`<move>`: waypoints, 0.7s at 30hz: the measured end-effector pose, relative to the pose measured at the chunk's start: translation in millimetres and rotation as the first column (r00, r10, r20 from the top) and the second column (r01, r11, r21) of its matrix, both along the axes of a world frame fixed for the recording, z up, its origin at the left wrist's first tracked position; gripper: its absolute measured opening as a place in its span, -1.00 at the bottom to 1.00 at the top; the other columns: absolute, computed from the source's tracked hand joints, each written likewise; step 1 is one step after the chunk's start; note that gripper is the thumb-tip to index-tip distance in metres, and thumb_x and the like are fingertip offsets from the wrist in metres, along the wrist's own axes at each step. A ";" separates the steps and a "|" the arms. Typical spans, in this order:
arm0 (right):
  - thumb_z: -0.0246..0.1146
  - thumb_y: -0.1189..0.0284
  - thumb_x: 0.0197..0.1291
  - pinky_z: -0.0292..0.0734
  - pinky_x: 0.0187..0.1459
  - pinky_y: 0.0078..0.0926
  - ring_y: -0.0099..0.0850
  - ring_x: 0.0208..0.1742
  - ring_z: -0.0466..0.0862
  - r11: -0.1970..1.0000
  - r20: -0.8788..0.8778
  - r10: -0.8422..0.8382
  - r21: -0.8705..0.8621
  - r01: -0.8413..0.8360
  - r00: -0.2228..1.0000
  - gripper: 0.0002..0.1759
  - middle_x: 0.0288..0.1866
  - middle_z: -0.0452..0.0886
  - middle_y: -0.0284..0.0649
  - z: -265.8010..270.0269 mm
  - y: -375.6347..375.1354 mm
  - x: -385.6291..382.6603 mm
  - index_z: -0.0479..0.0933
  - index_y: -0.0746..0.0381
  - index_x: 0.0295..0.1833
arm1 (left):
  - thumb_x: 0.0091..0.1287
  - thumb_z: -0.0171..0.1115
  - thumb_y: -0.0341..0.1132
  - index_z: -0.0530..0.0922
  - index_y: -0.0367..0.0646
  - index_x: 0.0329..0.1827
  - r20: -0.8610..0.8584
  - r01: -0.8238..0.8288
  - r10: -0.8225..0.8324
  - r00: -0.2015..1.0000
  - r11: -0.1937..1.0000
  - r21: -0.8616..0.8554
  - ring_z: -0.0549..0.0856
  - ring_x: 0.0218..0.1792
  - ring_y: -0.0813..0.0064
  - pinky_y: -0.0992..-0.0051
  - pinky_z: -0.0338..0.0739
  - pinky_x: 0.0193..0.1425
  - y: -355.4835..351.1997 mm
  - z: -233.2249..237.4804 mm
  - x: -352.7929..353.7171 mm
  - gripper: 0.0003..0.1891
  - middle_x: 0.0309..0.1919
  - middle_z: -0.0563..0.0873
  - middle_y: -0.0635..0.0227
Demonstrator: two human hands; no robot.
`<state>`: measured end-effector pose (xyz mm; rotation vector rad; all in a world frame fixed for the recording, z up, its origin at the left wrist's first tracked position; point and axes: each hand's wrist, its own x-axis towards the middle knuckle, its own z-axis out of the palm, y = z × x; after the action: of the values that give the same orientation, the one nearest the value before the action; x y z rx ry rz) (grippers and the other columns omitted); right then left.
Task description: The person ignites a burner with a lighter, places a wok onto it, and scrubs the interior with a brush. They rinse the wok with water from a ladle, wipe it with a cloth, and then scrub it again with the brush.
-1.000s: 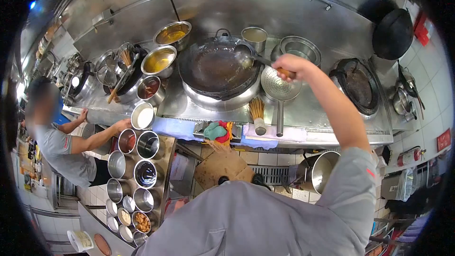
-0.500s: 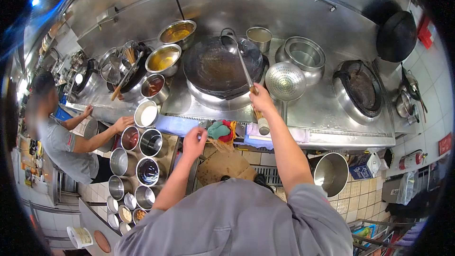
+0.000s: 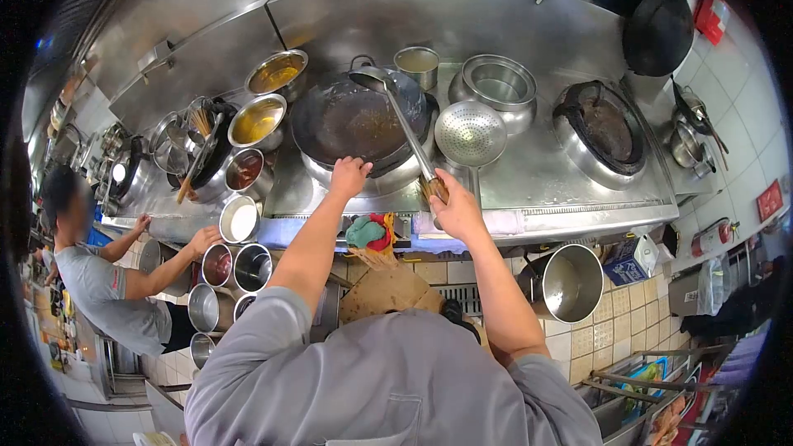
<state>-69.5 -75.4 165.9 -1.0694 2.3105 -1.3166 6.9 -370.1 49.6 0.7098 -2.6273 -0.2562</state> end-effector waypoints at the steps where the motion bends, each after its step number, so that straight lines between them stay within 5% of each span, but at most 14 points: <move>1: 0.20 0.43 0.12 0.37 0.16 -0.32 -0.09 0.13 0.54 1.000 0.025 0.006 -0.027 -0.005 1.000 -0.39 0.07 0.55 0.06 2.9 -0.5 1.6 0.27 0.17 0.33 | 0.29 0.11 -0.05 0.60 -0.15 -0.35 -0.016 0.034 -0.034 0.999 0.999 -0.007 0.56 -0.14 0.13 0.19 0.44 -0.03 -2.0 2.3 0.1 -0.67 -0.31 0.61 0.15; 5: 0.16 0.45 0.19 0.53 -0.14 -0.39 -0.25 -0.20 0.64 0.983 0.199 0.050 -0.185 -0.012 0.979 -0.53 -0.15 0.60 -0.04 -10.8 -13.4 7.1 0.31 0.21 0.23 | 0.30 0.12 -0.08 0.60 -0.19 -0.43 -0.142 0.085 -0.094 0.985 0.994 -0.067 0.60 -0.27 0.14 0.25 0.40 -0.07 -2.2 3.8 9.0 -0.66 -0.44 0.63 0.16; 6: 0.13 0.50 0.22 0.37 -0.41 -0.51 -0.44 -0.44 0.48 0.961 0.541 0.154 -0.276 0.002 0.827 -0.60 -0.31 0.49 -0.20 -13.3 -18.2 9.5 0.30 0.22 0.19 | 0.30 0.12 -0.08 0.60 -0.19 -0.43 -0.143 0.082 -0.091 0.985 0.994 -0.069 0.60 -0.27 0.14 0.25 0.40 -0.07 -4.4 5.2 9.3 -0.66 -0.44 0.63 0.16; 7: 0.09 0.54 0.26 0.22 -0.68 -0.63 -0.64 -0.69 0.33 0.936 0.793 0.265 -0.349 0.052 0.549 -0.67 -0.46 0.38 -0.36 -16.3 -21.2 13.6 0.29 0.24 0.14 | 0.29 0.12 -0.08 0.59 -0.19 -0.43 -0.123 0.070 -0.076 0.989 0.996 -0.051 0.60 -0.27 0.15 0.25 0.41 -0.07 -3.3 6.9 9.6 -0.66 -0.43 0.63 0.16; 8: 0.09 0.54 0.26 0.22 -0.68 -0.63 -0.64 -0.69 0.33 0.936 0.793 0.265 -0.349 0.052 0.549 -0.67 -0.46 0.38 -0.36 -20.3 -23.8 17.3 0.29 0.24 0.14 | 0.29 0.13 -0.08 0.59 -0.19 -0.43 -0.104 0.060 -0.063 0.993 0.998 -0.034 0.60 -0.26 0.15 0.24 0.41 -0.07 -0.7 9.3 9.2 -0.66 -0.42 0.63 0.16; 10: 0.10 0.48 0.28 0.19 -0.70 -0.60 -0.63 -0.70 0.32 0.987 0.612 0.087 -0.157 0.014 0.786 -0.82 -0.49 0.36 -0.35 -26.0 -32.9 20.6 0.29 0.21 -0.05 | 0.29 0.13 -0.07 0.60 -0.19 -0.42 -0.121 0.046 -0.050 0.991 0.998 -0.041 0.59 -0.25 0.13 0.23 0.43 -0.07 0.9 9.5 6.6 -0.66 -0.41 0.63 0.16; 12: 0.09 0.48 0.28 0.21 -0.70 -0.60 -0.61 -0.69 0.32 0.986 0.637 0.096 -0.165 0.013 0.765 -0.84 -0.51 0.36 -0.37 -30.0 -33.2 16.3 0.31 0.19 -0.05 | 0.28 0.13 -0.06 0.61 -0.18 -0.41 -0.135 0.032 -0.039 0.990 0.998 -0.051 0.59 -0.25 0.12 0.22 0.44 -0.07 -2.3 7.6 7.8 -0.66 -0.41 0.63 0.16; 14: 0.08 0.47 0.28 0.18 -0.71 -0.63 -0.63 -0.69 0.29 0.924 0.882 0.267 -0.349 0.157 0.388 -0.86 -0.53 0.33 -0.39 -34.6 -32.9 11.9 0.31 0.18 -0.09 | 0.27 0.14 -0.04 0.62 -0.17 -0.37 -0.110 0.009 -0.011 0.994 1.000 -0.015 0.59 -0.24 0.08 0.21 0.46 -0.07 0.2 8.4 6.4 -0.66 -0.40 0.62 0.15; 15: 0.10 0.46 0.27 0.18 -0.72 -0.64 -0.63 -0.68 0.30 0.950 0.829 0.190 -0.291 0.114 0.526 -0.83 -0.52 0.34 -0.39 -46.2 -38.1 9.1 0.32 0.18 -0.05 | 0.27 0.14 -0.03 0.64 -0.14 -0.34 -0.045 0.025 -0.023 0.999 0.999 0.046 0.58 -0.17 0.09 0.18 0.46 -0.07 -1.9 9.3 5.6 -0.66 -0.33 0.62 0.17; 19: 0.09 0.49 0.27 0.18 -0.69 -0.71 -0.66 -0.68 0.30 0.959 0.706 0.060 -0.237 0.156 0.706 -0.71 -0.47 0.40 -0.37 -44.4 -32.9 10.5 0.31 0.21 0.09 | 0.26 0.16 -0.05 0.62 -0.11 -0.25 0.002 -0.044 0.044 0.999 0.997 0.061 0.56 -0.10 0.11 0.14 0.44 -0.05 15.7 28.2 13.7 -0.70 -0.24 0.61 0.18; 21: 0.09 0.49 0.27 0.25 -0.69 -0.63 -0.60 -0.67 0.36 0.944 0.592 -0.063 -0.225 0.240 0.803 -0.63 -0.41 0.45 -0.33 -69.0 -15.5 8.9 0.27 0.25 0.18 | 0.26 0.17 -0.13 0.57 -0.10 -0.13 -0.235 -0.033 0.029 0.971 0.999 -0.014 0.54 -0.04 0.12 0.12 0.43 -0.01 37.1 40.4 31.0 -0.74 -0.18 0.60 0.19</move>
<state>-60.5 -91.0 96.9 -0.4411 1.7991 -1.7875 37.9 -333.0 89.9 0.6703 -2.3889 -0.2888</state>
